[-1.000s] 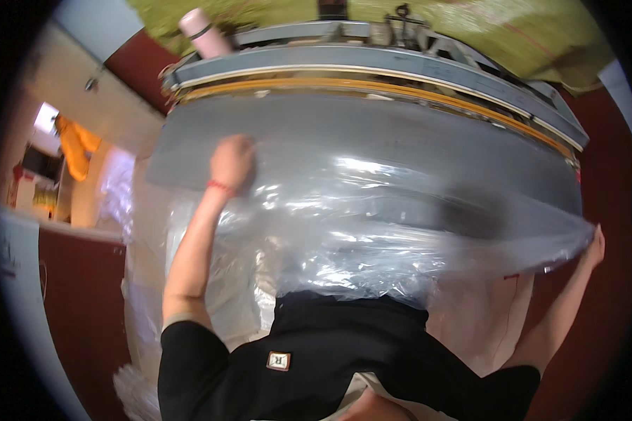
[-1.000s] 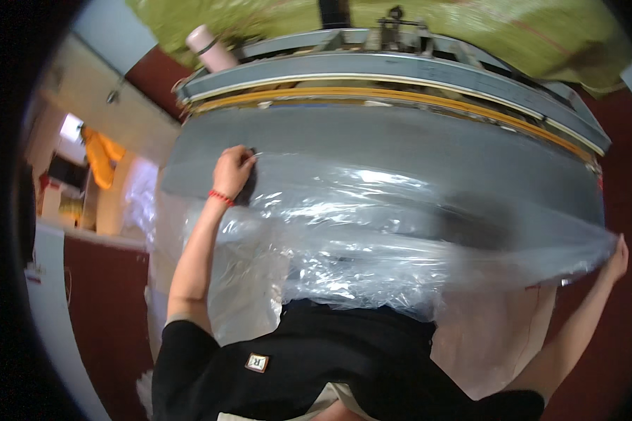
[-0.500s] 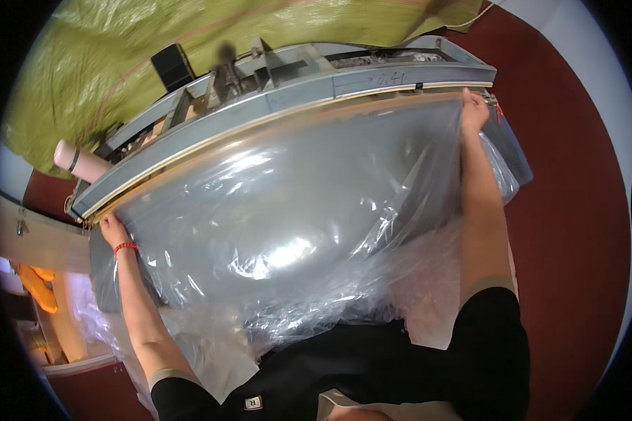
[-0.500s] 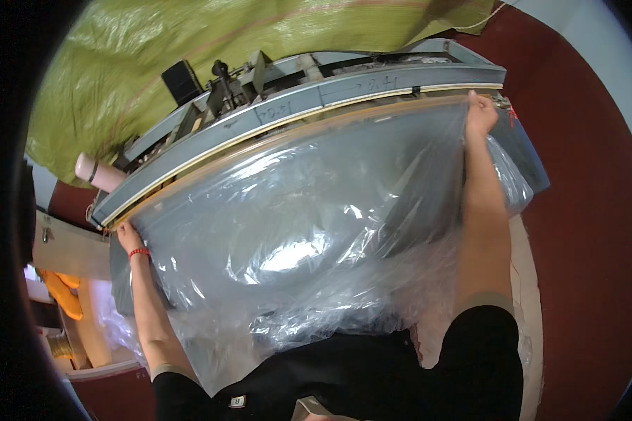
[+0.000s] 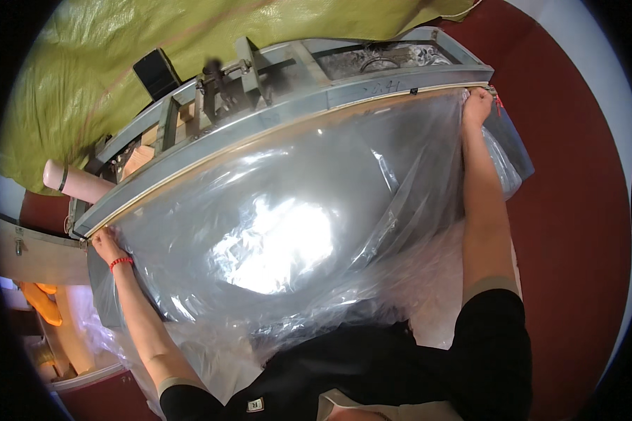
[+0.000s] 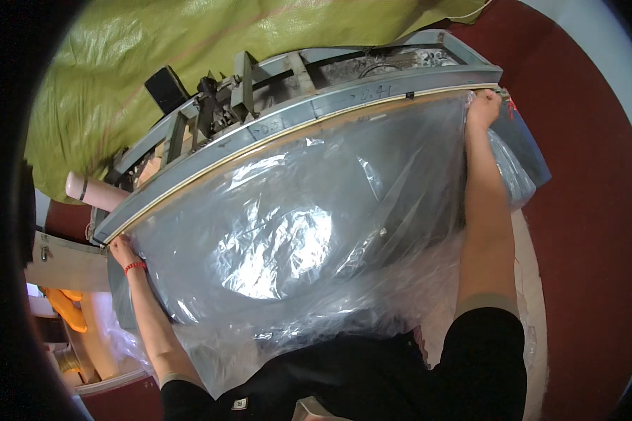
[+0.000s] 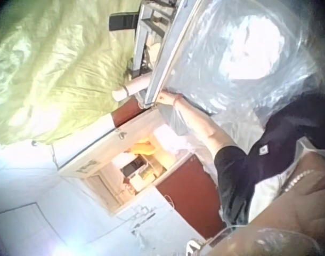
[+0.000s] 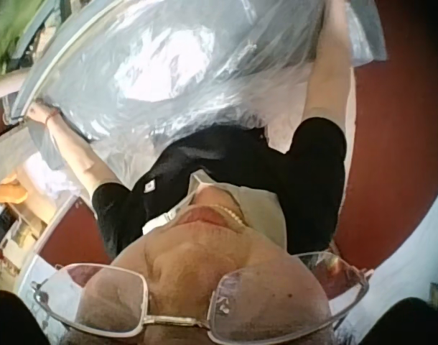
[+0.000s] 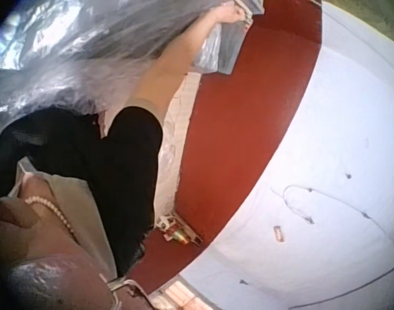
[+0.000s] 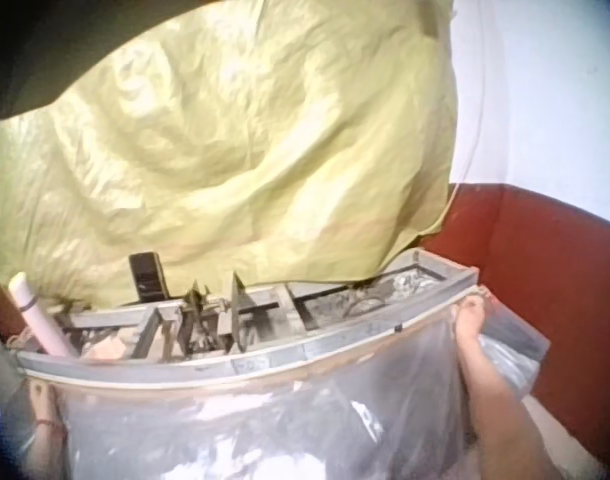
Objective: Using a heat sealer machine to seal large plastic bags.
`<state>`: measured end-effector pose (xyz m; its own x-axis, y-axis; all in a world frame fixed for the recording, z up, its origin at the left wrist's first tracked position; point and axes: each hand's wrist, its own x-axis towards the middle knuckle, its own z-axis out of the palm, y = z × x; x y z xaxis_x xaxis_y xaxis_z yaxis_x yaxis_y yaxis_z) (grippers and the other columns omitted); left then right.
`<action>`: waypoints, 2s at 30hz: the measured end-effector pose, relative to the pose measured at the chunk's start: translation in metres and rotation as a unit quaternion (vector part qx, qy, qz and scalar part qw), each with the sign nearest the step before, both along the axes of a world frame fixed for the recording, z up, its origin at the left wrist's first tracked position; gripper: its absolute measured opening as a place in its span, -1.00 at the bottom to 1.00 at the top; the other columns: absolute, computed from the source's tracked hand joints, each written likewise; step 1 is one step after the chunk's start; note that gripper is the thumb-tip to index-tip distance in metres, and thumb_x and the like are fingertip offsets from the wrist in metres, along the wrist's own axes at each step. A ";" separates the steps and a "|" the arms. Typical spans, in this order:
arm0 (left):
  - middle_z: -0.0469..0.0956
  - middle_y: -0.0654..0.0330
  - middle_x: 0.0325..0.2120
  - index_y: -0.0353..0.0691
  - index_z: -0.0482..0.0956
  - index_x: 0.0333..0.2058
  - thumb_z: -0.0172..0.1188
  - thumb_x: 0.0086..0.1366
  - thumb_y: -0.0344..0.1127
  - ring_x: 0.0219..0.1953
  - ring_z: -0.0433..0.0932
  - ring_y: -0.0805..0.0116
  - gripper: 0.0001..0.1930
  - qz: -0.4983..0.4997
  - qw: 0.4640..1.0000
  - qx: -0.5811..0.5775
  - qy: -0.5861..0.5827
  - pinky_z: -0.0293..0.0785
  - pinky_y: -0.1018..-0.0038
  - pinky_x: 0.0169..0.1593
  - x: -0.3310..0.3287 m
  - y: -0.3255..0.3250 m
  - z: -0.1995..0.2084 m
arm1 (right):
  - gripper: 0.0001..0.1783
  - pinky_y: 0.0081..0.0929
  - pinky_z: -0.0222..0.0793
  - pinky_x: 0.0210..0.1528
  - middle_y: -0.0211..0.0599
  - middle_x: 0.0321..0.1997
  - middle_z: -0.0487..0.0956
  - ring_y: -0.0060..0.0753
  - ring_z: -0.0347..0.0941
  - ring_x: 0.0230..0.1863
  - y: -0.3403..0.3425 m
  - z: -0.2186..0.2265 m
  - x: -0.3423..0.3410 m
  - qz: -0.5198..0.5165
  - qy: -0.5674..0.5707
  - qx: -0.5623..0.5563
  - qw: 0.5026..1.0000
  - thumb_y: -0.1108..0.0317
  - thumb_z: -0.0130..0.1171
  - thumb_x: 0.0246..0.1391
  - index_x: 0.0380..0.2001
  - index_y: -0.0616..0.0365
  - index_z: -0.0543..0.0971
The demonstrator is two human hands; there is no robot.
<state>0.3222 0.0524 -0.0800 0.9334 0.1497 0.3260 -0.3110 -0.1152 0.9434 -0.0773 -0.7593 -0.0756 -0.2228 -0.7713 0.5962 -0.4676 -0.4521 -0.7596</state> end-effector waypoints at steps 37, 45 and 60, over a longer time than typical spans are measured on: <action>0.37 0.40 -0.61 -0.21 0.37 -0.48 0.16 0.04 -0.44 -0.55 0.33 0.68 -0.88 -0.436 0.888 0.126 0.076 0.26 0.73 -0.50 -0.265 -0.143 0.164 | -0.68 -0.60 0.25 -0.15 -0.34 -0.30 0.46 -0.49 0.36 -0.23 0.459 0.138 0.082 0.841 0.037 -0.032 0.539 0.50 0.15 -0.20 -0.26 0.22 0.46; 0.32 0.41 -0.62 -0.25 0.36 -0.48 0.18 -0.01 -0.51 -0.60 0.25 0.68 -0.84 -0.325 0.911 0.225 -0.122 0.21 0.72 -0.53 -0.270 -0.133 0.165 | -0.86 -0.78 0.17 -0.52 -0.48 -0.55 0.42 -0.75 0.26 -0.55 0.501 0.118 0.082 0.874 -0.039 0.248 0.416 0.42 0.09 -0.04 -0.38 0.23 0.48; 0.39 0.19 -0.36 -0.20 0.38 -0.45 0.10 -0.37 -0.56 -0.16 0.31 0.14 -0.65 0.003 0.803 0.543 -0.246 0.21 0.29 -0.08 -0.236 0.023 0.043 | -0.72 -0.56 0.27 -0.19 -0.38 -0.30 0.48 -0.51 0.37 -0.25 0.155 -0.005 0.033 0.331 -0.121 0.268 0.897 0.28 -0.06 0.02 -0.25 0.22 0.47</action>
